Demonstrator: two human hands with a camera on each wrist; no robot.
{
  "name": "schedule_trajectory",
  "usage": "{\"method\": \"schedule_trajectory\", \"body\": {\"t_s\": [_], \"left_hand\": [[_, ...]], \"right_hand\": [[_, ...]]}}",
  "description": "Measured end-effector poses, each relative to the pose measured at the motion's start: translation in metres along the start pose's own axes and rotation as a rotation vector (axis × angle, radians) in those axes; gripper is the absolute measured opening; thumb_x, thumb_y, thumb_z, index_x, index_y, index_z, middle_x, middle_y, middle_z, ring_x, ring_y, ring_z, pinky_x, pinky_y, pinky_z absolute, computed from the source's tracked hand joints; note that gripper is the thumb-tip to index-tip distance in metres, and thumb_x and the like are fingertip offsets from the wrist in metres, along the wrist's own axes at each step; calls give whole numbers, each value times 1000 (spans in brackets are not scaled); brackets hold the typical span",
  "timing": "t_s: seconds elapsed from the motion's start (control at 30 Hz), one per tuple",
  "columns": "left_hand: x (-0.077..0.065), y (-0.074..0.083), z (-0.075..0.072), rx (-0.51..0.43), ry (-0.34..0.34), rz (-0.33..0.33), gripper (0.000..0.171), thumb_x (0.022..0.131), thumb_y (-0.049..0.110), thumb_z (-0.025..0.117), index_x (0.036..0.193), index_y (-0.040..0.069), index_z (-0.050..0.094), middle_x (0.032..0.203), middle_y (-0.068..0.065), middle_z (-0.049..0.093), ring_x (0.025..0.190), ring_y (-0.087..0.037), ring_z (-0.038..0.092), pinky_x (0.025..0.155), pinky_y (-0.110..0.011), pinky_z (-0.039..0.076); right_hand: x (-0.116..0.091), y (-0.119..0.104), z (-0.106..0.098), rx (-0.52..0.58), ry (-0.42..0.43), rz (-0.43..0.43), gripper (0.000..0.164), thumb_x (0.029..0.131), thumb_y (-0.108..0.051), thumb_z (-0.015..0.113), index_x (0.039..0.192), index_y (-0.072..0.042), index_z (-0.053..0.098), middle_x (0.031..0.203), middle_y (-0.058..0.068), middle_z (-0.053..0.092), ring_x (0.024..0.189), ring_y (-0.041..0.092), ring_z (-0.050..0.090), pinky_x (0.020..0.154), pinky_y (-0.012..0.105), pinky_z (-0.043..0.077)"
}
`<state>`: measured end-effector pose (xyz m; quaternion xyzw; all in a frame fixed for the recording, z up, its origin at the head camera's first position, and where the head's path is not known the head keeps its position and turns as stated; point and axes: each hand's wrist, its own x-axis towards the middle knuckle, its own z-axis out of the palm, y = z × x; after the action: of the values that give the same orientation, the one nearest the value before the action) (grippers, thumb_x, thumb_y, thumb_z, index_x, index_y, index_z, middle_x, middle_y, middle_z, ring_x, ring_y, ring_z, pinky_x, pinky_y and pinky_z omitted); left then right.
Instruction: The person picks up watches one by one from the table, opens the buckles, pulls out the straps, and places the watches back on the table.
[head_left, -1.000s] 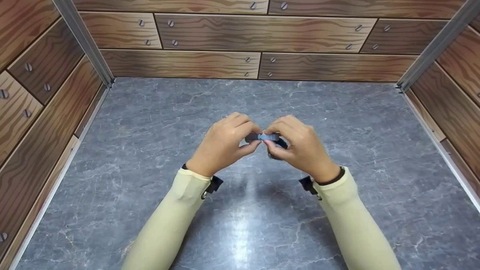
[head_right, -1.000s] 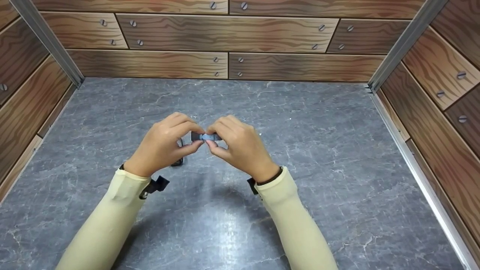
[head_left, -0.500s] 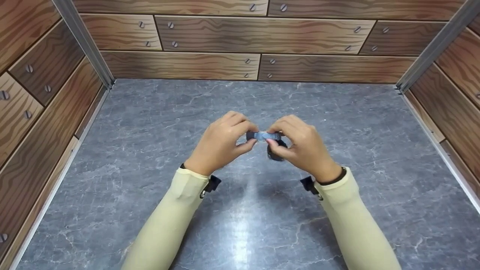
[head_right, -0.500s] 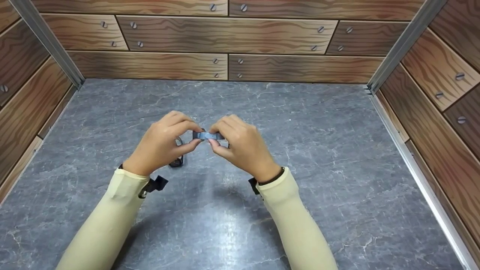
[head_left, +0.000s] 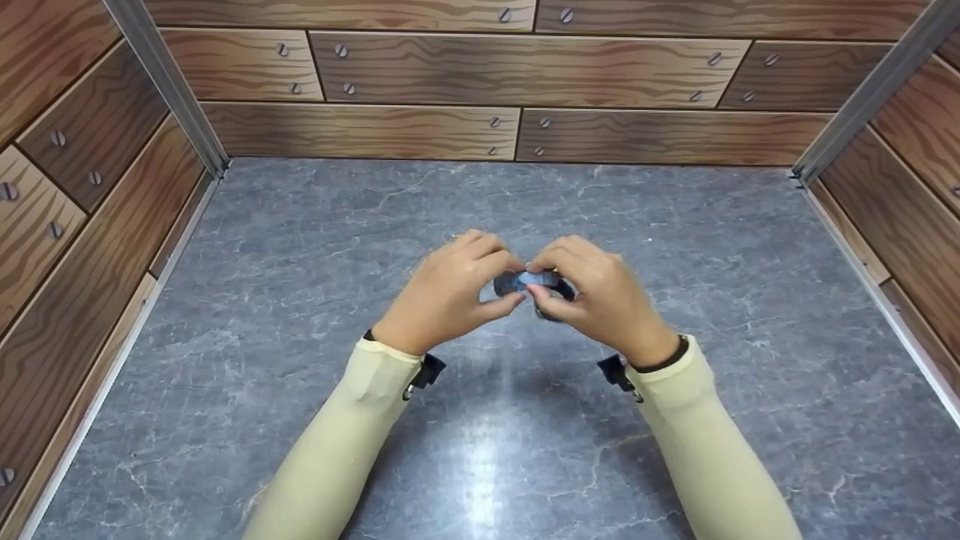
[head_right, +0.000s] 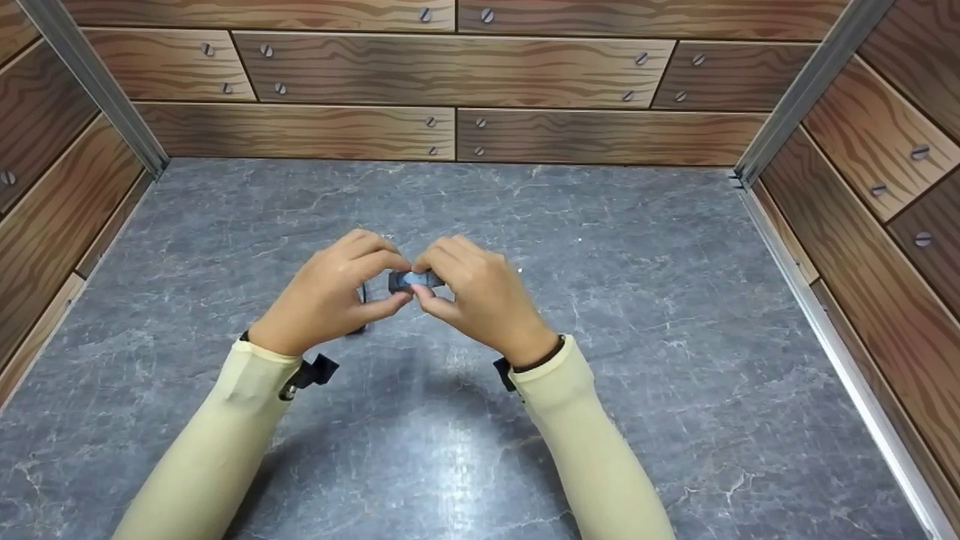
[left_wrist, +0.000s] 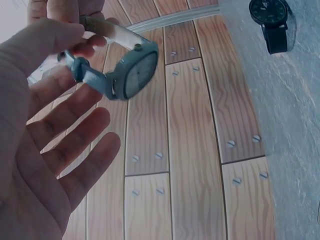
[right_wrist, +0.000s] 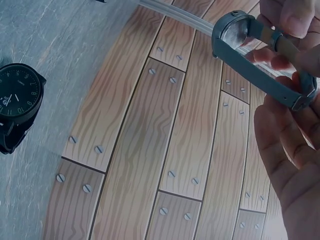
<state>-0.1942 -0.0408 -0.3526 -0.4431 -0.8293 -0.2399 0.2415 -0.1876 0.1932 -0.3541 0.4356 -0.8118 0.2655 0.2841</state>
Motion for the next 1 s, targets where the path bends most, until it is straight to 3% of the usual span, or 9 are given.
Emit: {"method": "schedule_trajectory", "body": {"t_s": [0.37,0.6,0.73,0.83,1.0], "left_hand": [[0,-3,2,0,5,15,15,96,23,76,108,13,75,100,1,71,88,-16,60,78,-28,51],[-2,-4,0,2,18,23,12,96,22,77,102,13,74,96,1,71,85,-15,59,74,-28,50],[-2,-4,-2,-8,31,5,13,94,23,78,102,13,75,95,2,72,85,-14,60,75,-27,51],[-1,-4,-3,-7,28,-5,14,95,24,78,103,13,75,95,3,72,86,-13,61,76,-27,51],[-1,-4,-4,1,9,-9,13,95,24,77,103,13,75,96,4,72,86,-13,61,77,-26,52]], "right_hand": [[0,1,0,-2,-3,-13,10,92,-6,75,100,-6,71,95,6,70,78,17,62,65,29,54],[-2,0,-2,53,-57,68,17,94,-11,72,109,-6,67,102,5,67,87,16,60,74,32,55],[-2,1,-3,117,11,106,16,91,-6,69,107,-5,66,100,6,66,92,21,62,82,36,55],[-1,1,-4,142,63,101,11,90,-2,67,100,-5,67,96,6,67,88,22,62,80,36,53],[0,2,-5,141,64,66,9,88,-2,67,95,-6,67,93,5,68,83,19,59,76,31,51]]}}
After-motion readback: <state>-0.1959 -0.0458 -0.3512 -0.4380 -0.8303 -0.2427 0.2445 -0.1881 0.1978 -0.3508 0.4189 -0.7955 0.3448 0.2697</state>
